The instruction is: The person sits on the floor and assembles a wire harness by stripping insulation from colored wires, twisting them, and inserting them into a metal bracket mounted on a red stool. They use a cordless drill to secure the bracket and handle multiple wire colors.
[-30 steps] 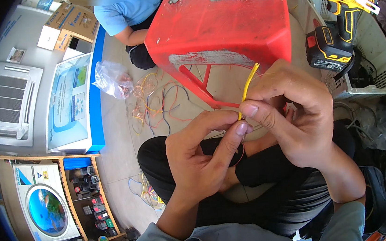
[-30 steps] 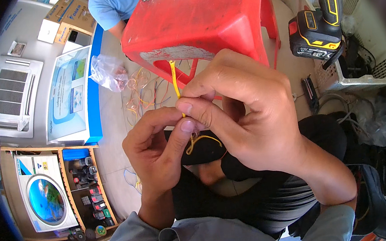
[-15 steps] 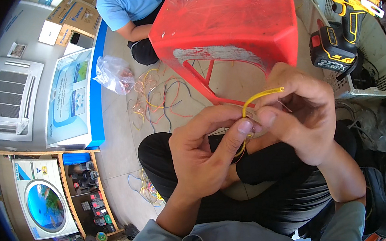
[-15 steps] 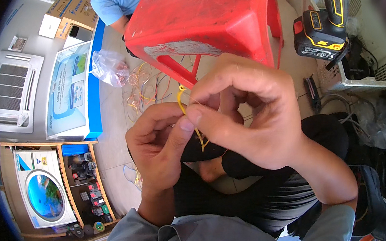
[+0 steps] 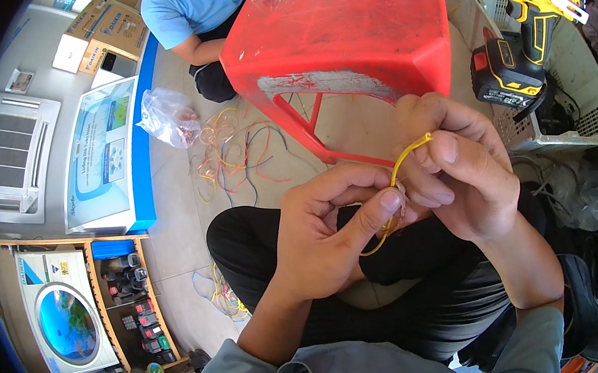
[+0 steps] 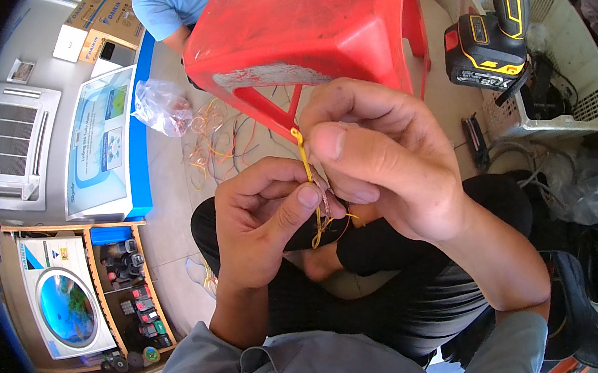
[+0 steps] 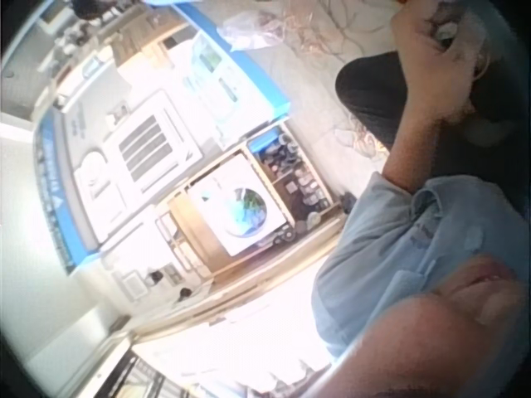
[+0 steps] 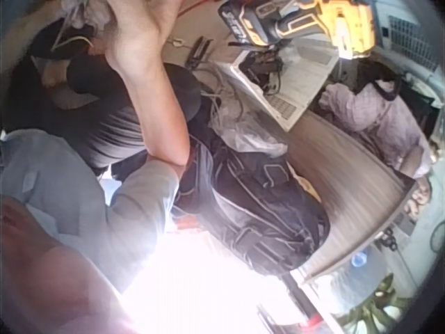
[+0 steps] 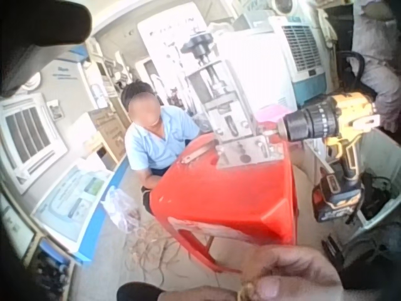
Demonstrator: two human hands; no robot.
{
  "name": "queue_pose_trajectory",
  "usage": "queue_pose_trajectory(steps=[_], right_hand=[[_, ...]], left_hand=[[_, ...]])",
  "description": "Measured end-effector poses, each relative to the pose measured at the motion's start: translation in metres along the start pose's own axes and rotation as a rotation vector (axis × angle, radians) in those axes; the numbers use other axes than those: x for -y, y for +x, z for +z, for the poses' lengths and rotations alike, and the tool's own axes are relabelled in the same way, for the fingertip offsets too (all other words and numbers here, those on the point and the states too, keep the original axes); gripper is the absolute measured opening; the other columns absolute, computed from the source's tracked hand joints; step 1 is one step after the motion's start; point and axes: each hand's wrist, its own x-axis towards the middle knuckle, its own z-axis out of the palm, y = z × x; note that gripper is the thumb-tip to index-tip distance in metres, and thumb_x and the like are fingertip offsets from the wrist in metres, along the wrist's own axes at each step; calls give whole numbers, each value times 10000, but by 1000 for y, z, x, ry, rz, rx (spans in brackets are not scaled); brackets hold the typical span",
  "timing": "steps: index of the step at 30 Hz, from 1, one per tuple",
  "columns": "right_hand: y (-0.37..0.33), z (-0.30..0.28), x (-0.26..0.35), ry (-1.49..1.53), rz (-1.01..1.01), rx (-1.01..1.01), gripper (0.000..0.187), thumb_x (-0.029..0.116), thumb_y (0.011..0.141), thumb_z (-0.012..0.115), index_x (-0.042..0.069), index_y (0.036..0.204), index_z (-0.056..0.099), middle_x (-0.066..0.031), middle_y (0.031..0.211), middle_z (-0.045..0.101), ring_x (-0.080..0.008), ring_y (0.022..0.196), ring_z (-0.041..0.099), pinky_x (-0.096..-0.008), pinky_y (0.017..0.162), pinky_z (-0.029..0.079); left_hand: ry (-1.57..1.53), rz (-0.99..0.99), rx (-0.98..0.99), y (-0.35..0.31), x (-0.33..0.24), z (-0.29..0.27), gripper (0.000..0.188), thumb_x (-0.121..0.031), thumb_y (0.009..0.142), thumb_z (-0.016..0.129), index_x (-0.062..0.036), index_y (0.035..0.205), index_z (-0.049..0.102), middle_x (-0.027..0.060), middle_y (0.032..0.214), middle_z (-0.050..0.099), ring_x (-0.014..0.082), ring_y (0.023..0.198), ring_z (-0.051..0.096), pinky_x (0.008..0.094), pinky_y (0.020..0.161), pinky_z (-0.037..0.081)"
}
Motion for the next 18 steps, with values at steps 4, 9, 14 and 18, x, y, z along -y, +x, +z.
queue_pose_trajectory(steps=[4, 9, 14, 18], right_hand=[[3, -4, 9, -42, -66, 22, 318, 325, 1036, 553, 55, 905, 448, -10, 841, 392, -44, 491, 330, -223, 452, 283], [6, -13, 23, -496, -263, -24, 220, 241, 1018, 570, 42, 960, 499, -31, 923, 453, -44, 520, 371, -213, 467, 309], [11, -10, 14, -880, -321, -67, 370, 89, 899, 690, -29, 1226, 563, -83, 1124, 554, -84, 706, 513, -206, 547, 422], [11, -5, 11, -1213, -460, 25, 407, 39, 788, 790, -21, 1169, 658, -119, 1096, 618, -121, 746, 589, -240, 568, 474]], left_hand=[[-6, -90, -43, 1, 3, -5, 141, -43, 994, 618, 67, 1081, 630, 152, 936, 722, 185, 869, 716, 314, 823, 569], [6, -14, -210, 3, 5, -8, 131, -46, 987, 629, 43, 1083, 637, 125, 940, 716, 177, 882, 700, 312, 852, 549], [150, 144, -216, 5, 2, -12, 144, -36, 958, 681, 30, 1083, 655, 78, 964, 698, 120, 869, 641, 268, 792, 511], [309, 175, -212, 5, 2, -16, 130, -20, 910, 732, 25, 1025, 690, 67, 955, 693, 112, 838, 610, 254, 781, 489]])
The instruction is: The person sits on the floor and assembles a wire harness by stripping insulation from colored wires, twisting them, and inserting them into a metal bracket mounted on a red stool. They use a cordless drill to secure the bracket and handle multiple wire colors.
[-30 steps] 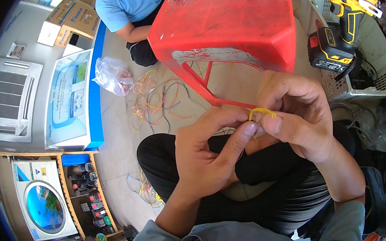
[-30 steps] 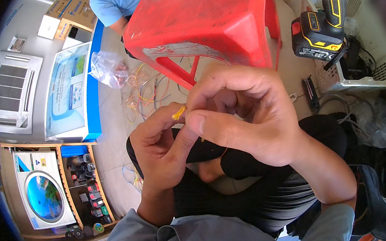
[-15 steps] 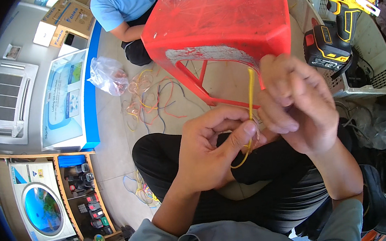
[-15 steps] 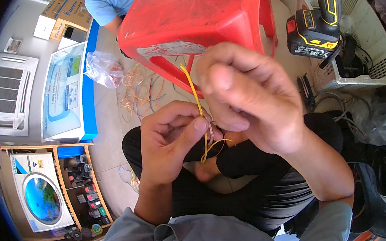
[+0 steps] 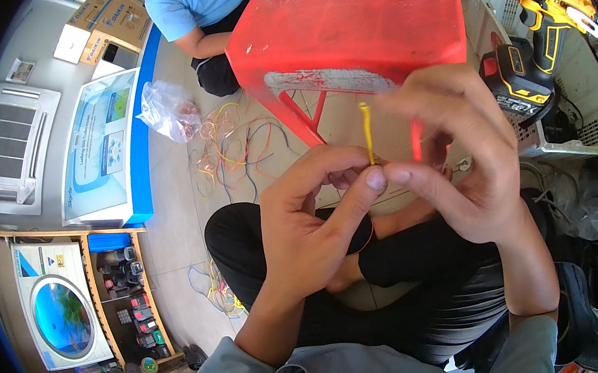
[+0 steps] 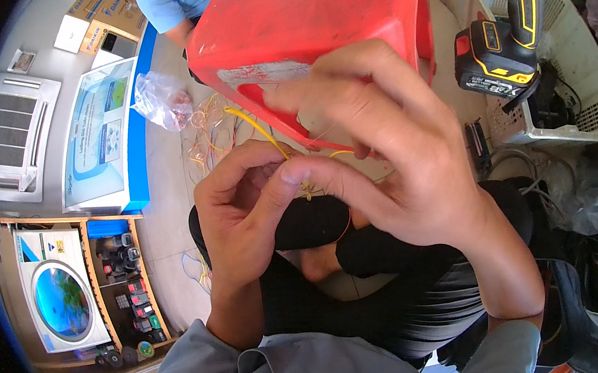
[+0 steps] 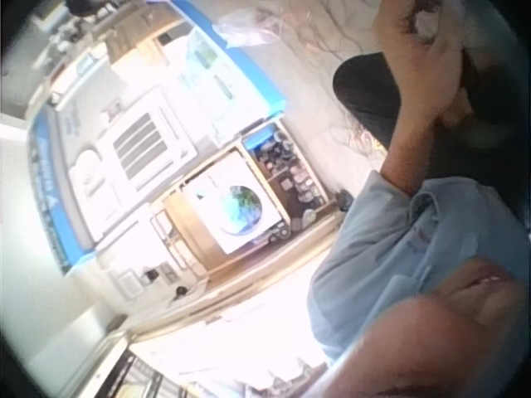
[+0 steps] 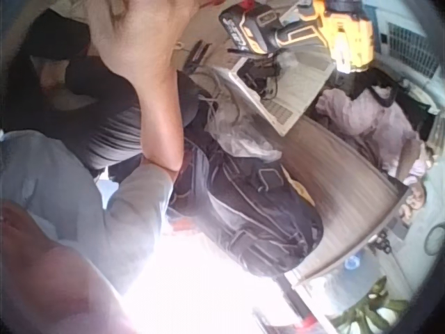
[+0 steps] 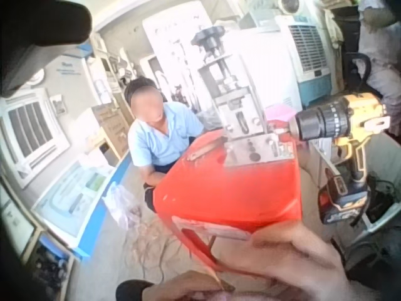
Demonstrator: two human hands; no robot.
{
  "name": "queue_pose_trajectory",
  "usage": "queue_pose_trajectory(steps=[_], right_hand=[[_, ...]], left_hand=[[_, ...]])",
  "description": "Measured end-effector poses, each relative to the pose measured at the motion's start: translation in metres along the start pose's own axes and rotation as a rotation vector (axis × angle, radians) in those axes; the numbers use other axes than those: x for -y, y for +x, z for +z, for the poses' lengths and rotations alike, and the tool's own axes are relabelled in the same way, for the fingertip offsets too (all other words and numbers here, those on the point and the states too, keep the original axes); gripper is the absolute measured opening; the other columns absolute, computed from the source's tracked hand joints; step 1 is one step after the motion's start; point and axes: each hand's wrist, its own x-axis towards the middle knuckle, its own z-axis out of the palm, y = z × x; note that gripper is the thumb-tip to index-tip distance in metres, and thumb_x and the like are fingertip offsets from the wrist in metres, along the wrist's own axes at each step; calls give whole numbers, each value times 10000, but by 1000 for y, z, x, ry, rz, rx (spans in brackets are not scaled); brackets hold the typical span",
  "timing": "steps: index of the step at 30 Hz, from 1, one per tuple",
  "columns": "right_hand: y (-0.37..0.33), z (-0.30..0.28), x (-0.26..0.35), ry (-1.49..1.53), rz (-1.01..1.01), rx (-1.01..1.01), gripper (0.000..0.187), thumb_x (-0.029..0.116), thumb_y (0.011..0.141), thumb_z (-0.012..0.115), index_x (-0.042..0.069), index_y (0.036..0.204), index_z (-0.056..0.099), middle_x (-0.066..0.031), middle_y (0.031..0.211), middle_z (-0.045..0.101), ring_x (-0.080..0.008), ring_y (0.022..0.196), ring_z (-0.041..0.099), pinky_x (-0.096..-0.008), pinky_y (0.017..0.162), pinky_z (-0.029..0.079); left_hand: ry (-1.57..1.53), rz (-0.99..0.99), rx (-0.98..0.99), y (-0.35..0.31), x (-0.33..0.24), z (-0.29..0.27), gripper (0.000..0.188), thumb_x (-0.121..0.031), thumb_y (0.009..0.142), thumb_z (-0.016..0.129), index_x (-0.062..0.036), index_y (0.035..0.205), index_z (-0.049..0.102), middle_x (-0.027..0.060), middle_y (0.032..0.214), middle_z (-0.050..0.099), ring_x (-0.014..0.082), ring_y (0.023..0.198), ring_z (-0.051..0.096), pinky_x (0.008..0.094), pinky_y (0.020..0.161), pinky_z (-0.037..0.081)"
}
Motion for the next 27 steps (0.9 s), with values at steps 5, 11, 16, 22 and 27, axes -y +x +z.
queue_pose_trajectory(steps=[5, 11, 16, 22, 27], right_hand=[[-2, 5, -3, -161, -154, -13, 187, 3, 739, 806, 5, 920, 761, -97, 774, 661, -188, 669, 657, -264, 549, 478], [-10, 14, 2, -308, -190, 50, 201, 26, 756, 802, 10, 949, 746, -116, 855, 681, -191, 642, 638, -281, 531, 464], [-4, 22, 10, -192, -56, 17, 268, 86, 861, 734, -8, 1104, 676, -122, 931, 674, -195, 685, 625, -288, 589, 476], [-19, 36, 11, 7, 203, 183, 201, 127, 954, 669, -27, 1073, 620, -128, 892, 632, -210, 739, 610, -311, 648, 483], [-19, 41, 7, 196, 269, 171, 133, 80, 954, 661, -16, 976, 571, -116, 812, 589, -230, 699, 573, -296, 636, 456]], left_hand=[[-56, 43, -81, 3, -2, 1, 144, 20, 894, 731, 43, 1032, 701, 96, 974, 708, 139, 892, 647, 267, 829, 503], [-121, 202, -168, -2, 6, 0, 164, 47, 888, 723, 58, 1051, 707, 120, 1007, 717, 169, 957, 672, 287, 858, 518], [173, 347, -175, -4, 18, -10, 199, 46, 844, 752, 26, 1041, 726, 126, 1040, 694, 201, 979, 661, 308, 850, 522], [444, 399, -144, -13, 15, -17, 199, 7, 836, 773, 33, 1020, 702, 129, 1086, 636, 218, 1028, 607, 343, 912, 482], [260, 296, -35, -6, 18, -22, 173, 11, 848, 760, 31, 989, 661, 139, 1069, 637, 222, 1035, 607, 348, 934, 463]])
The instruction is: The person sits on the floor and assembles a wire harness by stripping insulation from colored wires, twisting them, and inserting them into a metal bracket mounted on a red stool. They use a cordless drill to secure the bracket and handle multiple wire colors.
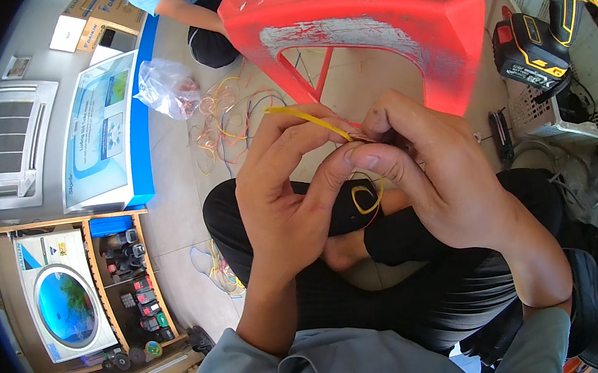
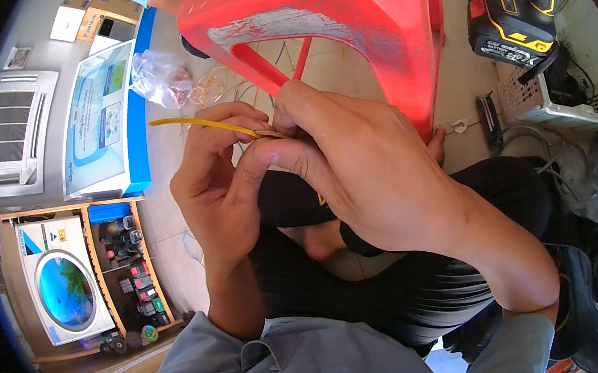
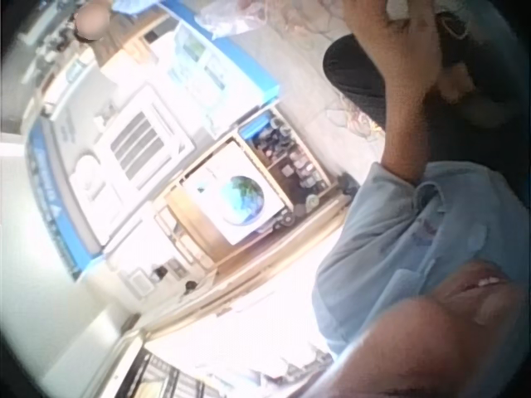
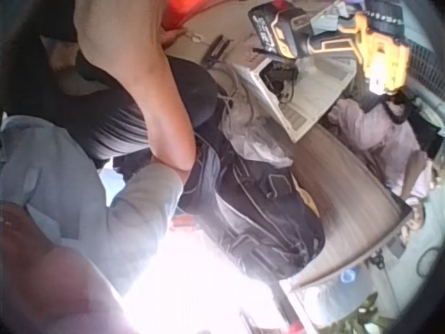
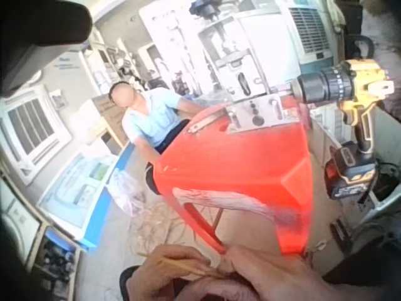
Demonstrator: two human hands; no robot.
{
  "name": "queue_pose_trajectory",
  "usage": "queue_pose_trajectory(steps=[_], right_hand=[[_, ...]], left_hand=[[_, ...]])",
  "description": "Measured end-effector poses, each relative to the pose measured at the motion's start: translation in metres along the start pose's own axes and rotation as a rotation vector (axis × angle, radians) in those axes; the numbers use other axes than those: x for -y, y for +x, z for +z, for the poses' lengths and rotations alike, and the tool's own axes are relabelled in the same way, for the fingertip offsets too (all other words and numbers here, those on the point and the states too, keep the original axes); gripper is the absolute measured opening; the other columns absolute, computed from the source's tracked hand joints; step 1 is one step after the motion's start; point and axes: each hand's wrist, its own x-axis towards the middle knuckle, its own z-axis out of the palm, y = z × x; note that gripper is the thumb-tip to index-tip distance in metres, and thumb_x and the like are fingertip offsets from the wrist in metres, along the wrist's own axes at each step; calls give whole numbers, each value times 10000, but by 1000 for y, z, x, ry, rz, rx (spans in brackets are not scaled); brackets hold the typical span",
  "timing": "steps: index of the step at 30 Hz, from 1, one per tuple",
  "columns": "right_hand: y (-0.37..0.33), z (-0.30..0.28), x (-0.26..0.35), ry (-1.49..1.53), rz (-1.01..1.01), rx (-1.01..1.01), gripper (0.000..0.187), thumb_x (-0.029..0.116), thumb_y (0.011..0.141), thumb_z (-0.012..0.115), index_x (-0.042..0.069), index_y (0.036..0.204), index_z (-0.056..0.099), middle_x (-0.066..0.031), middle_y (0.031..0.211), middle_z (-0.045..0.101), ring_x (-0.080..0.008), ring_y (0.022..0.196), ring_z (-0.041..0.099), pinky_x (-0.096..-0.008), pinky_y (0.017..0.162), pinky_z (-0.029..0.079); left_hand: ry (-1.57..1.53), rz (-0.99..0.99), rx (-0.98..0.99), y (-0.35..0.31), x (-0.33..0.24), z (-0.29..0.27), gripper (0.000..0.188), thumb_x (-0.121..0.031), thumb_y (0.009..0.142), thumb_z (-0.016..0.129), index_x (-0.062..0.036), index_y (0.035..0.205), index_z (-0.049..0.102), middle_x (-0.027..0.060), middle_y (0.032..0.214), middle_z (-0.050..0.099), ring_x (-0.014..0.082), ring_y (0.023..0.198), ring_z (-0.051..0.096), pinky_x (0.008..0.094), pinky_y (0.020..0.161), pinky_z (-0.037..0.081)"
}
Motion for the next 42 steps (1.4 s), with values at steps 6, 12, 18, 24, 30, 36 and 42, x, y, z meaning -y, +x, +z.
queue_pose_trajectory(steps=[6, 12, 18, 24, 30, 36, 42], right_hand=[[3, -10, -3, -152, -124, -22, 113, 38, 906, 692, 5, 929, 587, -116, 794, 556, -268, 665, 542, -320, 606, 445], [6, -16, 2, -407, -176, -25, 84, 49, 885, 700, 22, 909, 624, -120, 776, 561, -298, 653, 582, -359, 562, 452], [-1, -12, 10, -523, -165, 84, 69, 59, 885, 667, 77, 885, 600, -94, 735, 552, -317, 613, 596, -401, 528, 449], [1, -13, 14, -510, -199, 34, 89, 78, 882, 680, 68, 894, 592, -84, 711, 553, -310, 583, 588, -395, 515, 443], [3, -21, 6, -560, -300, -9, 146, 100, 841, 713, 71, 969, 649, -60, 697, 545, -272, 555, 571, -369, 492, 426], [3, -23, 5, -647, -364, 41, 321, 135, 681, 764, 96, 992, 697, -37, 657, 516, -223, 522, 546, -350, 459, 398], [1, -17, 5, -596, -343, 41, 301, 124, 664, 760, 89, 957, 705, -26, 602, 500, -216, 469, 519, -339, 434, 380]], left_hand=[[-83, -111, 146, 3, -8, 1, 224, -75, 983, 585, -6, 1196, 572, 109, 1112, 645, 223, 1014, 636, 350, 949, 457], [-267, -202, 25, -7, -26, 21, 289, -193, 1085, 421, 16, 1282, 452, 131, 1256, 546, 171, 1104, 553, 335, 974, 428], [-59, -145, 55, -2, -16, 19, 295, -252, 1117, 362, 5, 1189, 488, 72, 1081, 558, 81, 903, 499, 253, 817, 428], [-592, -463, -81, -1, -26, 37, 216, -216, 1117, 367, -40, 1090, 490, 44, 881, 557, 59, 768, 488, 228, 636, 421], [-906, -581, 34, -5, -15, 28, 185, -238, 1109, 406, -71, 1097, 487, 5, 877, 506, 40, 707, 416, 212, 578, 368], [-582, -441, 99, 4, -20, 22, 292, -273, 1112, 357, -16, 1152, 490, 52, 902, 558, 82, 731, 476, 233, 635, 384], [-112, -288, 89, 9, -22, 13, 263, -215, 1088, 450, 5, 991, 557, 50, 875, 562, 92, 805, 501, 240, 723, 403]])
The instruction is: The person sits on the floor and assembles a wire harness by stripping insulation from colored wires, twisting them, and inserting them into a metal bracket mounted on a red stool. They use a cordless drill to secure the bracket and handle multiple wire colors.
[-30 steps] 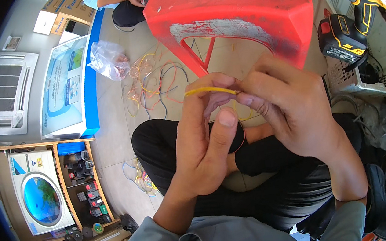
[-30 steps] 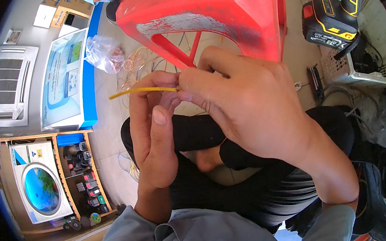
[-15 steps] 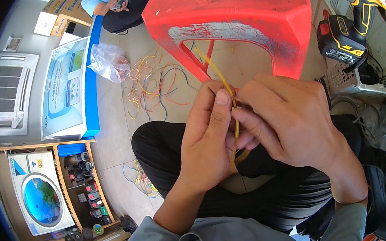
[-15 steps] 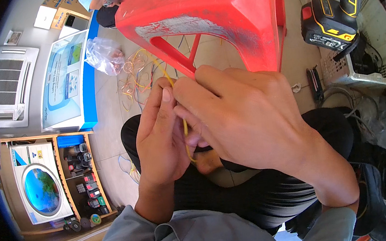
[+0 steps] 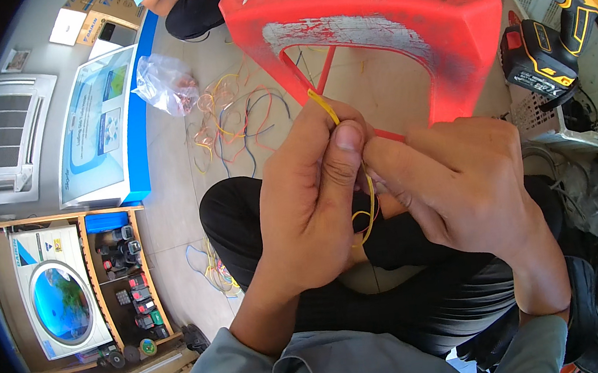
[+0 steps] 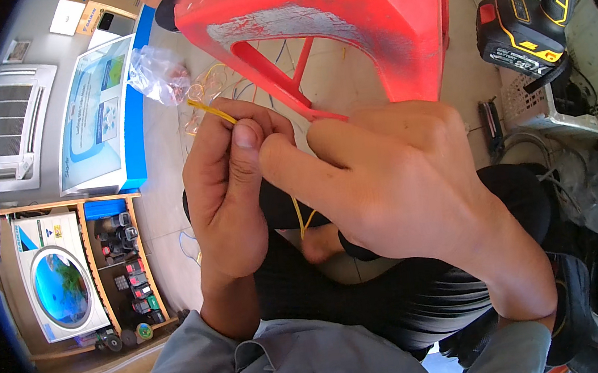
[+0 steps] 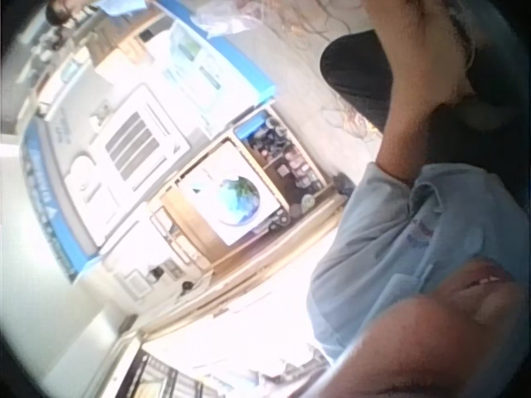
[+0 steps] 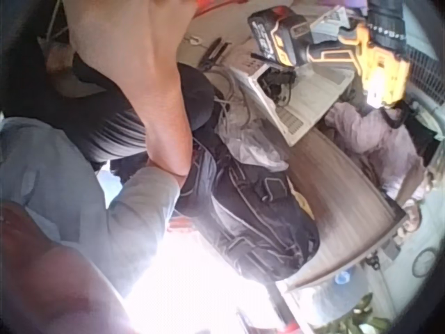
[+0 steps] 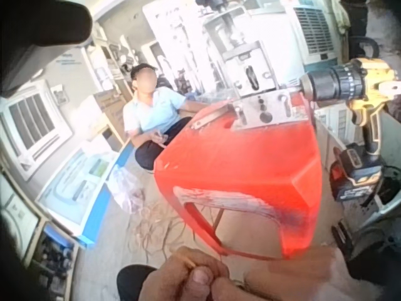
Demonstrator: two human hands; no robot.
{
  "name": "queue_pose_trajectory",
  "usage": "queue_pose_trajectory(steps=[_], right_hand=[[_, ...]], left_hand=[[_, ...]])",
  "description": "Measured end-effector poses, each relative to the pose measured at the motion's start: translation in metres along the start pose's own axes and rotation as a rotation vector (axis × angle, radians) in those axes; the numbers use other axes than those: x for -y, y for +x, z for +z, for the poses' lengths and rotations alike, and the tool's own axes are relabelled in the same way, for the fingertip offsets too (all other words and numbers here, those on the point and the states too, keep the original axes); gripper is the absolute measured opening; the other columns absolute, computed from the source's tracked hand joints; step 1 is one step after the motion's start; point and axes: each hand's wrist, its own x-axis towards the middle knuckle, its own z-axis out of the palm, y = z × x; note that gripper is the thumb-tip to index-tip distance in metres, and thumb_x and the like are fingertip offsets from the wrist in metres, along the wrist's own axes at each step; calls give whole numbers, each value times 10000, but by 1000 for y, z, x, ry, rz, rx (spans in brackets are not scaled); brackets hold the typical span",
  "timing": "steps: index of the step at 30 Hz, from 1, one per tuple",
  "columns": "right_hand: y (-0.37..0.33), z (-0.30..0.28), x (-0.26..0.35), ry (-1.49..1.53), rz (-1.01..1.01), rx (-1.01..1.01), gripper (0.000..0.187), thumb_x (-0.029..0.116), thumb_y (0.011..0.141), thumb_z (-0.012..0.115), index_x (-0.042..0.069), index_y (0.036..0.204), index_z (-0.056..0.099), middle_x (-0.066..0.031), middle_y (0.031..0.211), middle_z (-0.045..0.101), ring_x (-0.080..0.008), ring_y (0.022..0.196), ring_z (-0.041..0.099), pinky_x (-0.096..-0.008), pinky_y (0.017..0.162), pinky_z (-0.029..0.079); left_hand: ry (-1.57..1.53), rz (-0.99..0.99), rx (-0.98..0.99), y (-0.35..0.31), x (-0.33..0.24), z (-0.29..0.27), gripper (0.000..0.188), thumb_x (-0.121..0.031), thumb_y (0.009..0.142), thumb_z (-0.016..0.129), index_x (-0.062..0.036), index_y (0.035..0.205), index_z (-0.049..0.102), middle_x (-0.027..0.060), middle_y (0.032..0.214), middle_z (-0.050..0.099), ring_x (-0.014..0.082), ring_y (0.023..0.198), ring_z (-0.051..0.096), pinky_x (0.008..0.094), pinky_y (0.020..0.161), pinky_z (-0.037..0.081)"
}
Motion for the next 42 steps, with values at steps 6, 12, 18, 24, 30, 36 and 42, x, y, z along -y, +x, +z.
queue_pose_trajectory(steps=[6, 12, 18, 24, 30, 36, 42], right_hand=[[0, -6, 1, 62, -26, 30, 256, 74, 677, 744, 57, 926, 690, -21, 564, 527, -212, 429, 513, -324, 416, 367], [0, -1, 7, 97, -70, -82, 233, 80, 707, 746, 37, 928, 685, -6, 552, 531, -187, 418, 499, -314, 417, 356], [0, 6, 7, 0, -140, -197, 264, 169, 630, 782, 81, 859, 682, 40, 523, 361, -98, 397, 421, -273, 381, 305], [2, 6, 18, 45, -175, -192, 167, 72, 674, 759, 105, 816, 678, 53, 534, 309, -80, 405, 380, -253, 396, 256], [0, 10, 26, 99, -177, -231, 193, 47, 663, 769, 111, 814, 669, 54, 531, 301, -83, 413, 385, -252, 406, 252], [3, 9, 40, 92, -226, -204, 204, 35, 656, 764, 111, 798, 639, 57, 527, 308, -75, 420, 382, -241, 423, 265], [2, 4, 47, 115, -231, -147, 225, 30, 671, 745, 110, 838, 617, 52, 524, 295, -82, 411, 339, -271, 437, 209]], left_hand=[[93, 154, -78, 1, 2, -1, 272, -206, 1080, 475, 10, 939, 562, 55, 849, 547, 108, 774, 490, 249, 705, 399], [-28, 180, -208, -1, -1, 3, 228, -162, 1073, 492, 16, 961, 580, 11, 776, 524, 68, 668, 438, 227, 614, 375], [-10, 224, -265, 7, -7, -7, 230, -205, 1094, 439, -18, 980, 508, 47, 853, 490, 107, 720, 437, 261, 632, 409], [-115, 301, -406, 7, -11, -27, 214, -201, 1094, 445, -23, 1004, 523, 45, 861, 525, 94, 713, 470, 246, 608, 404], [-257, 361, -495, 11, -12, -50, 243, -235, 1099, 432, -46, 956, 486, 59, 865, 476, 120, 662, 424, 266, 589, 344], [-341, 413, -617, 4, -28, -74, 212, -262, 1101, 430, -96, 973, 464, 29, 890, 451, 103, 629, 388, 270, 597, 317], [-373, 405, -781, 7, -43, -109, 198, -288, 1092, 453, -128, 976, 463, -4, 922, 444, 95, 643, 386, 277, 618, 342]])
